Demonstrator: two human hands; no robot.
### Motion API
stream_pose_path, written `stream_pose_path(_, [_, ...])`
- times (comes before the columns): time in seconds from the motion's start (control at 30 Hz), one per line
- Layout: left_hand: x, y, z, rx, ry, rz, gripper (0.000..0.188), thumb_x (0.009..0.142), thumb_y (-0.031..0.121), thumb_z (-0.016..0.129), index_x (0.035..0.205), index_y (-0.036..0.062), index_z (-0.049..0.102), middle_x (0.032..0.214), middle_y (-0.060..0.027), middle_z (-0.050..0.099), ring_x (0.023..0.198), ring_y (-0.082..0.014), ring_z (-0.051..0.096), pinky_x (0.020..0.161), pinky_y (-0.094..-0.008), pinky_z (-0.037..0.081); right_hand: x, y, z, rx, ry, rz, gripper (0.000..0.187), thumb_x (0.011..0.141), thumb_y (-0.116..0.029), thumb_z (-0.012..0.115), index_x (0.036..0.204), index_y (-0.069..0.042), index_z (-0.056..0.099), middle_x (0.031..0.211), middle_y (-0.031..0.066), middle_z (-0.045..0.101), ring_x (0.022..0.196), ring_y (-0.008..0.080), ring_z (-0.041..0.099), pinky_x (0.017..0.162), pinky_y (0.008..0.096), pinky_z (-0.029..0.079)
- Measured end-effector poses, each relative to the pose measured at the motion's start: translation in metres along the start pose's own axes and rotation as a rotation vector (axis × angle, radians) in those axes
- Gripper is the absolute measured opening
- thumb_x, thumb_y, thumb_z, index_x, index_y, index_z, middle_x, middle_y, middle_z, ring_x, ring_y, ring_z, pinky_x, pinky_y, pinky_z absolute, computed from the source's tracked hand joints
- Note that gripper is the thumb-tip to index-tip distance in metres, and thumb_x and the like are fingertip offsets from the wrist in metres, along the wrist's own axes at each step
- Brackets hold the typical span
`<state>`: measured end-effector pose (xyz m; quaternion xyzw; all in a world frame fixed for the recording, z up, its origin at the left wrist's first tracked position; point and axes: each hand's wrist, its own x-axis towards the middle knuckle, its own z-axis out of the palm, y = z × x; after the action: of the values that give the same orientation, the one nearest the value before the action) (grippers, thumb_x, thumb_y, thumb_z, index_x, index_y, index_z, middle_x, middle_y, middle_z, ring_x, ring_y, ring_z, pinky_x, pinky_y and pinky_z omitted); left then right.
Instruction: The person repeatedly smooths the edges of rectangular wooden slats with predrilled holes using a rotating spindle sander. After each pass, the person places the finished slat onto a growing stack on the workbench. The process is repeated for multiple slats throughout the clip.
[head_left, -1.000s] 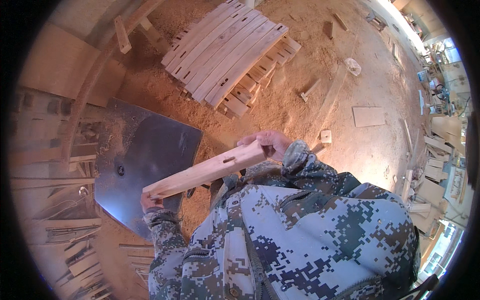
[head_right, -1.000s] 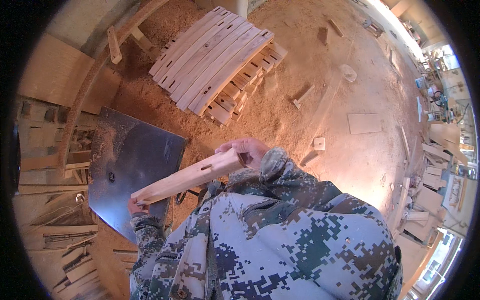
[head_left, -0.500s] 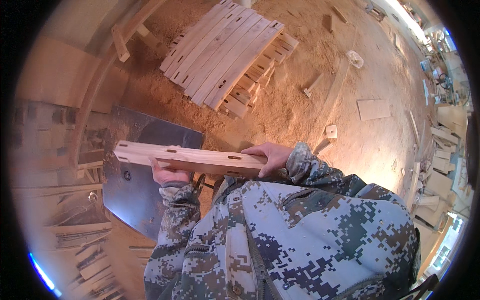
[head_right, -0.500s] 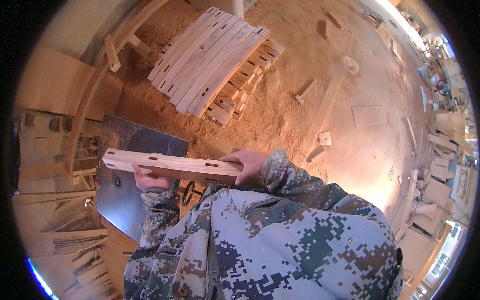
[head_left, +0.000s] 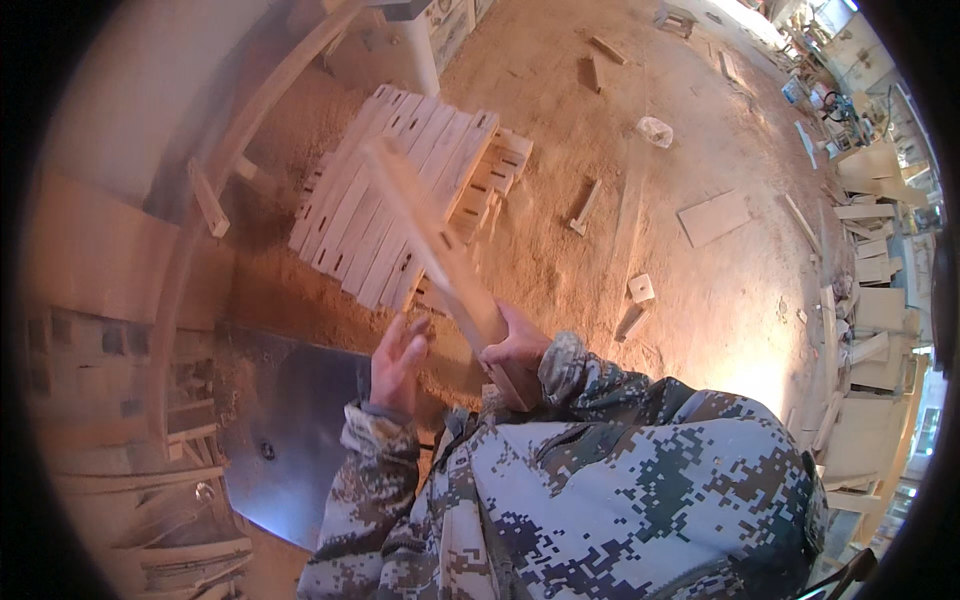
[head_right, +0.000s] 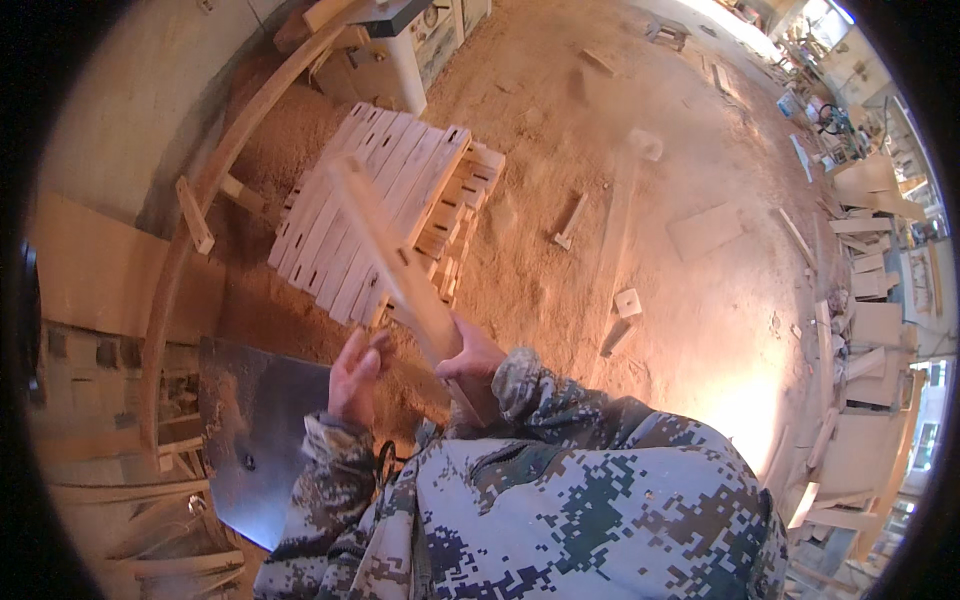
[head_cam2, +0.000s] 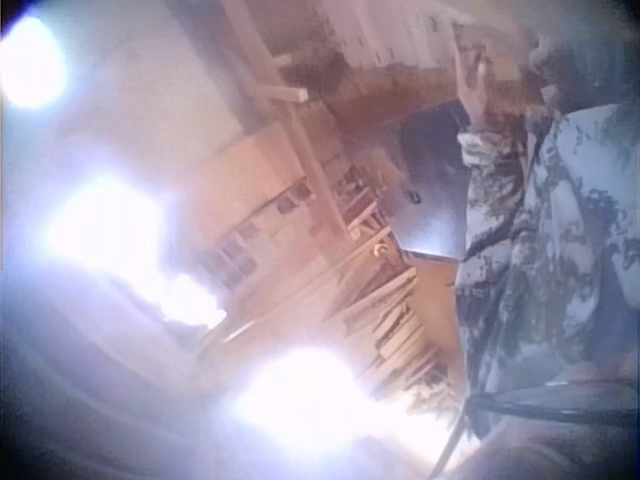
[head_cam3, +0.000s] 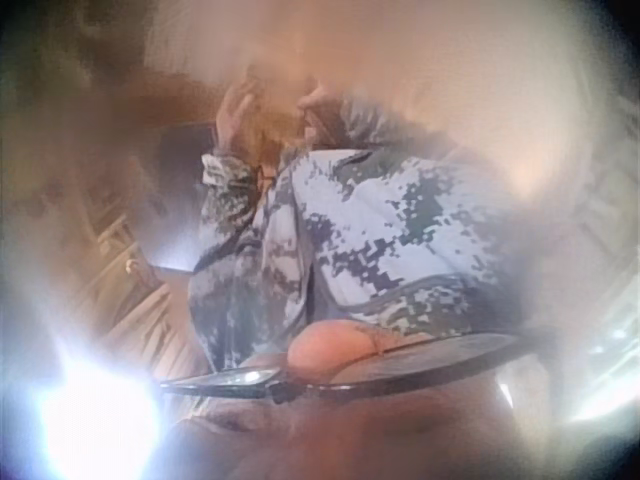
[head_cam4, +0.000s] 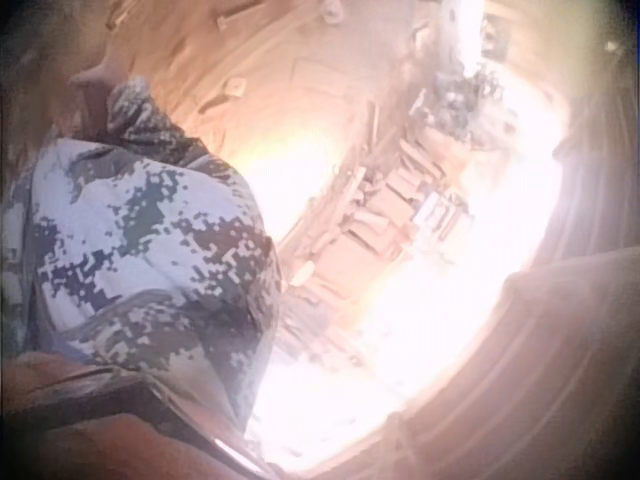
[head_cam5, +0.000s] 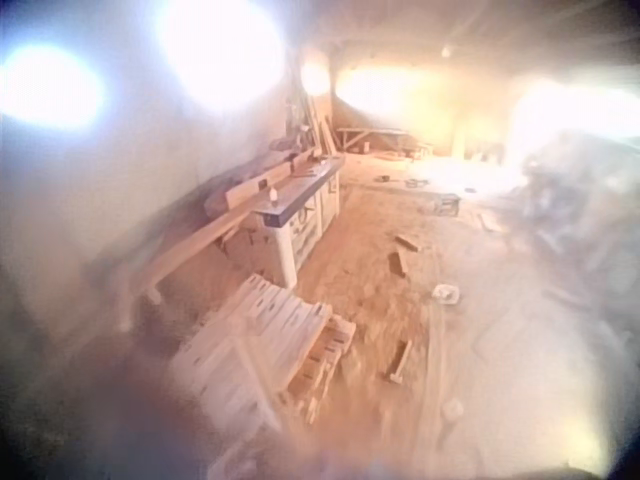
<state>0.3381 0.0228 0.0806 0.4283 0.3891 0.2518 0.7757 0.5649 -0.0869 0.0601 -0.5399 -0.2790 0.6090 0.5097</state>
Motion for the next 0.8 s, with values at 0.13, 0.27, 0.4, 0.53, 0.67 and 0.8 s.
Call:
stream_pose_path(0.13, [-0.056, -0.049, -0.045, -0.047, 0.154, -0.078, 0.074, 0.105, 0.017, 0.061, 0.164, -0.0025, 0.022, 0.141, -0.0168, 0.061, 0.118, -0.0268, 0.065, 0.100, -0.0401, 0.053, 0.011, 0.019, -0.014, 0.156, 0.366, -0.001, 0.096, 0.066, -0.010, 0.087, 0.151, 0.001, 0.043, 0.130, 0.0178, 0.062, 0.119, 0.0272, 0.061, 0.106, 0.0375, 0.050])
stream_pose_path(0.27, [-0.118, -0.094, -0.075, -0.104, 0.314, -0.187, 0.070, 0.106, 0.013, 0.060, 0.164, 0.0002, 0.023, 0.139, -0.0180, 0.062, 0.111, -0.0259, 0.068, 0.093, -0.0383, 0.057, 0.060, 0.051, -0.027, 0.066, 0.588, -0.153, 0.079, 0.075, -0.007, 0.081, 0.144, 0.003, 0.045, 0.127, 0.0190, 0.063, 0.116, 0.0288, 0.064, 0.102, 0.0419, 0.054])
stream_pose_path(0.4, [-0.147, -0.119, -0.078, -0.041, 0.389, -0.271, 0.070, 0.105, 0.015, 0.064, 0.163, 0.0010, 0.027, 0.136, -0.0181, 0.063, 0.106, -0.0249, 0.070, 0.088, -0.0359, 0.058, 0.126, 0.092, -0.043, -0.642, 0.453, -0.321, 0.061, 0.082, -0.014, 0.081, 0.133, 0.004, 0.053, 0.120, 0.0199, 0.066, 0.104, 0.0318, 0.069, 0.089, 0.0454, 0.059])
stream_pose_path(0.53, [-0.154, -0.120, -0.076, 0.084, 0.405, -0.157, 0.066, 0.104, 0.009, 0.065, 0.160, -0.0034, 0.033, 0.134, -0.0165, 0.065, 0.112, -0.0226, 0.067, 0.098, -0.0358, 0.054, 0.170, 0.100, -0.077, -0.943, 0.204, -0.123, 0.049, 0.086, -0.020, 0.081, 0.124, 0.004, 0.060, 0.107, 0.0159, 0.071, 0.088, 0.0330, 0.073, 0.076, 0.0439, 0.062])
stream_pose_path(0.67, [-0.168, -0.119, -0.073, 0.018, 0.454, -0.131, 0.064, 0.103, 0.006, 0.065, 0.158, -0.0057, 0.034, 0.134, -0.0165, 0.066, 0.117, -0.0218, 0.065, 0.103, -0.0357, 0.052, 0.172, 0.086, -0.096, -0.276, 0.197, 0.104, 0.054, 0.088, -0.017, 0.081, 0.129, 0.008, 0.057, 0.095, 0.0123, 0.072, 0.079, 0.0262, 0.073, 0.067, 0.0375, 0.062])
stream_pose_path(0.8, [-0.172, -0.114, -0.061, 0.020, 0.473, -0.173, 0.064, 0.103, 0.012, 0.067, 0.158, -0.0023, 0.038, 0.137, -0.0182, 0.065, 0.111, -0.0236, 0.069, 0.090, -0.0330, 0.056, 0.168, 0.070, -0.095, 0.037, 0.317, 0.166, 0.034, 0.091, -0.011, 0.077, 0.118, 0.003, 0.060, 0.089, 0.0093, 0.069, 0.073, 0.0203, 0.071, 0.061, 0.0349, 0.062])
